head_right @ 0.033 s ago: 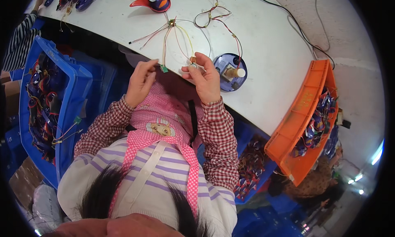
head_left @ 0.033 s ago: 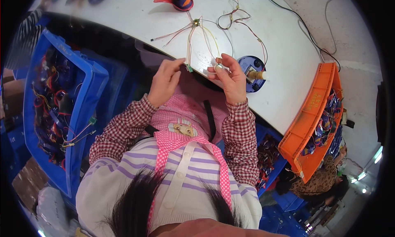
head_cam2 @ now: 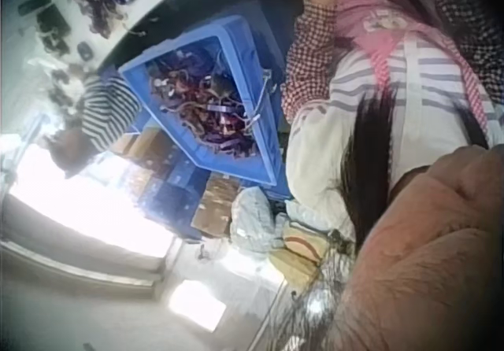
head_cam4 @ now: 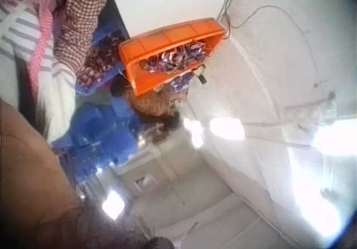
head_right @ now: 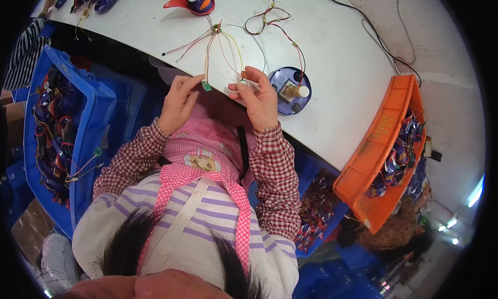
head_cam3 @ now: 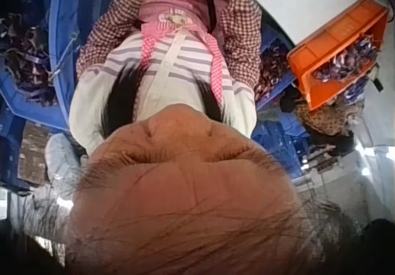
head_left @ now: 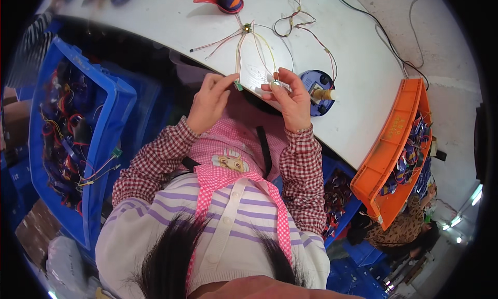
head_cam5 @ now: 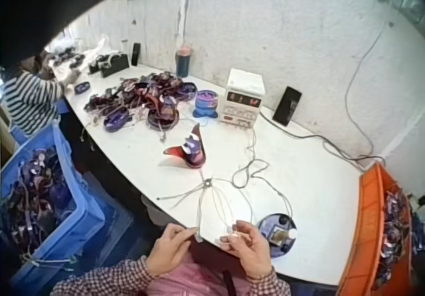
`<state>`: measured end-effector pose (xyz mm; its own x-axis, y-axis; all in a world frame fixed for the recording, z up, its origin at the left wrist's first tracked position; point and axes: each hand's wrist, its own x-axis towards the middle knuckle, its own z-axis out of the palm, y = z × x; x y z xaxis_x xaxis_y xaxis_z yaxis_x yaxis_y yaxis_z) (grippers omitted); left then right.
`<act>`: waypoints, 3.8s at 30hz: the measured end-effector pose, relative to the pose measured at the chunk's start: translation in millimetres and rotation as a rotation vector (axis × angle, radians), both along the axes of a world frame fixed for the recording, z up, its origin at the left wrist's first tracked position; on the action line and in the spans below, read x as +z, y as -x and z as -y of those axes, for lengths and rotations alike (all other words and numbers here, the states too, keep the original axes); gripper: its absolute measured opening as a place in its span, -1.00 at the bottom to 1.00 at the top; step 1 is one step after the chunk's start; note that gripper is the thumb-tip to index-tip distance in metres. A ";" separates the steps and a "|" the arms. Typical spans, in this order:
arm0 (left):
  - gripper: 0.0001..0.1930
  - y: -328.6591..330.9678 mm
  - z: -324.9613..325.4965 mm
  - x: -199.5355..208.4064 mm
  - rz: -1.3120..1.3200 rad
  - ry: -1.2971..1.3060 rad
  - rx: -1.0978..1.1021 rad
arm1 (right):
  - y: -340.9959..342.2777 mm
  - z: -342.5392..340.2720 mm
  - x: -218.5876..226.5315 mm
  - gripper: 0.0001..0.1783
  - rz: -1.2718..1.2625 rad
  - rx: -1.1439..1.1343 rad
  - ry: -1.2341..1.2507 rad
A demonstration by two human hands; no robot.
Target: Assembling and testing electronic toy components by connecting wires to a testing base.
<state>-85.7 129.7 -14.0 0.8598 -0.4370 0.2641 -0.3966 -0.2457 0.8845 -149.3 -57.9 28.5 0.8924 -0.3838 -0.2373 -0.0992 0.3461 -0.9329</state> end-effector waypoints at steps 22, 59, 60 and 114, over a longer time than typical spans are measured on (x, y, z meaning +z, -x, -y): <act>-0.74 -30.9 14.3 27.3 -0.794 0.471 -0.236 | -14.3 -8.1 -22.5 -0.74 -0.068 0.013 0.183; -0.79 -40.4 17.9 22.7 -0.678 0.200 -0.251 | -17.9 -30.5 -10.8 -0.80 0.282 0.113 1.092; -0.79 -40.7 18.3 23.4 -0.677 0.200 -0.251 | -18.0 -30.8 -10.8 -0.80 0.291 0.106 1.098; -0.26 -9.1 140.2 25.0 0.577 -0.035 -0.367 | 31.4 108.7 41.5 -0.82 0.001 -0.503 1.155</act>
